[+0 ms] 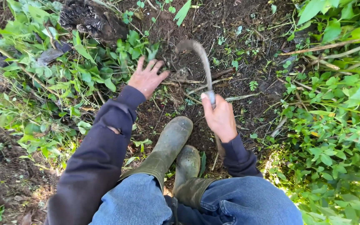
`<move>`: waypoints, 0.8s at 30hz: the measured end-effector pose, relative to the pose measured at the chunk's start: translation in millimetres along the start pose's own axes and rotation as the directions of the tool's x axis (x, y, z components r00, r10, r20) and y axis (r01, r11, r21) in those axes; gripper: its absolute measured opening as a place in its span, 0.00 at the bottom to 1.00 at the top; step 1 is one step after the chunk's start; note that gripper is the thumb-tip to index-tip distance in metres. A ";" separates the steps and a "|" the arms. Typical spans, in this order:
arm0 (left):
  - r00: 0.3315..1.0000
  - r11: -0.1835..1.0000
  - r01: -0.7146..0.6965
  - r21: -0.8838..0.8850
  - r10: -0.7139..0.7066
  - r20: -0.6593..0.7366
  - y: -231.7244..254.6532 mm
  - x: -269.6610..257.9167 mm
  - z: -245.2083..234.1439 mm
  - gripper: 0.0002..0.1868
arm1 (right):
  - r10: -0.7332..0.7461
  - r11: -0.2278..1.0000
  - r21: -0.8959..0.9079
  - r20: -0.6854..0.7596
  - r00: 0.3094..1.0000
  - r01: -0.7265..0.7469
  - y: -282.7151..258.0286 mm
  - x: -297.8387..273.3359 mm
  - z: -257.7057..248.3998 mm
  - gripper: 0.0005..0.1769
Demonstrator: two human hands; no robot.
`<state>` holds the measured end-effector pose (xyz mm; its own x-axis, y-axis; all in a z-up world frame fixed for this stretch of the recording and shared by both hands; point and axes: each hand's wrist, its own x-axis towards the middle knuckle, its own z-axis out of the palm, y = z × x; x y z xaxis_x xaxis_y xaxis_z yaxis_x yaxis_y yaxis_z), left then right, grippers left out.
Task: The person uses a sickle to cut weeds and grass at ground level in a garden. They repeatedly swing the tool to clear vegetation and use their left hand to pull up the cut plants, continuing the process across the area.
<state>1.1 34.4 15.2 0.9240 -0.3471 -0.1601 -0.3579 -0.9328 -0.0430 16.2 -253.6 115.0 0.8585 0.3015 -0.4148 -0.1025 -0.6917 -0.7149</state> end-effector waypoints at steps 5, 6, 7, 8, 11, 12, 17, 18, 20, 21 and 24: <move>0.908 0.755 0.355 -0.551 -0.420 0.009 33.0 -26.7 -71.6 0.58 | -0.032 0.999 -0.015 -0.034 0.999 0.031 13.9 10.9 16.1 0.23; 0.904 0.752 0.363 -0.550 -0.428 0.010 42.9 -28.6 -44.8 0.58 | -0.038 0.999 -0.016 -0.027 0.999 0.038 14.1 8.5 19.1 0.23; 0.724 0.591 0.455 -0.666 -0.681 -0.109 52.9 -30.1 -17.6 0.53 | -0.010 0.999 -0.039 0.032 0.999 0.011 14.8 6.4 22.2 0.25; 0.462 0.408 0.472 -0.781 -0.869 -0.175 64.6 -32.2 10.0 0.48 | 0.024 0.998 -0.064 0.091 0.996 -0.018 16.4 2.7 25.0 0.27; 0.177 -0.072 0.548 -0.833 -0.964 0.199 77.7 -29.7 60.4 0.53 | -0.031 0.998 -0.064 -0.012 0.999 0.030 8.0 3.3 20.4 0.24; 0.169 -0.075 0.547 -0.834 -0.966 0.197 76.2 -27.5 38.3 0.53 | -0.039 0.997 -0.065 -0.007 0.999 0.038 12.9 8.2 16.0 0.24; 0.087 -0.602 0.534 -0.594 -0.659 0.747 67.0 -1.6 6.1 0.92 | 0.021 0.999 0.025 0.003 1.000 -0.021 61.4 28.7 36.6 0.22; 0.084 -0.605 0.530 -0.594 -0.660 0.747 71.4 7.2 5.9 0.92 | 0.017 1.000 0.023 0.006 1.000 -0.017 59.5 25.6 35.0 0.22; 0.068 -0.615 0.456 -0.644 -0.697 0.714 79.6 23.1 6.6 0.88 | 0.000 0.999 -0.036 0.025 1.000 0.000 55.7 19.2 33.3 0.17; 0.062 -0.619 0.451 -0.643 -0.696 0.715 81.5 27.6 21.1 0.88 | -0.004 0.999 -0.040 0.031 1.000 0.005 51.3 11.1 32.9 0.17; 0.073 -0.551 0.392 -0.736 -0.779 0.622 87.0 38.5 62.7 0.72 | 0.046 0.997 -0.065 0.108 0.993 -0.039 48.6 -6.9 33.6 0.12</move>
<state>-2.9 -54.1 -56.5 0.2625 0.7621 -0.5918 0.6585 0.3068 0.6872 -11.6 -267.3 64.2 0.7936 0.3383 -0.5058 -0.1034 -0.7442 -0.6600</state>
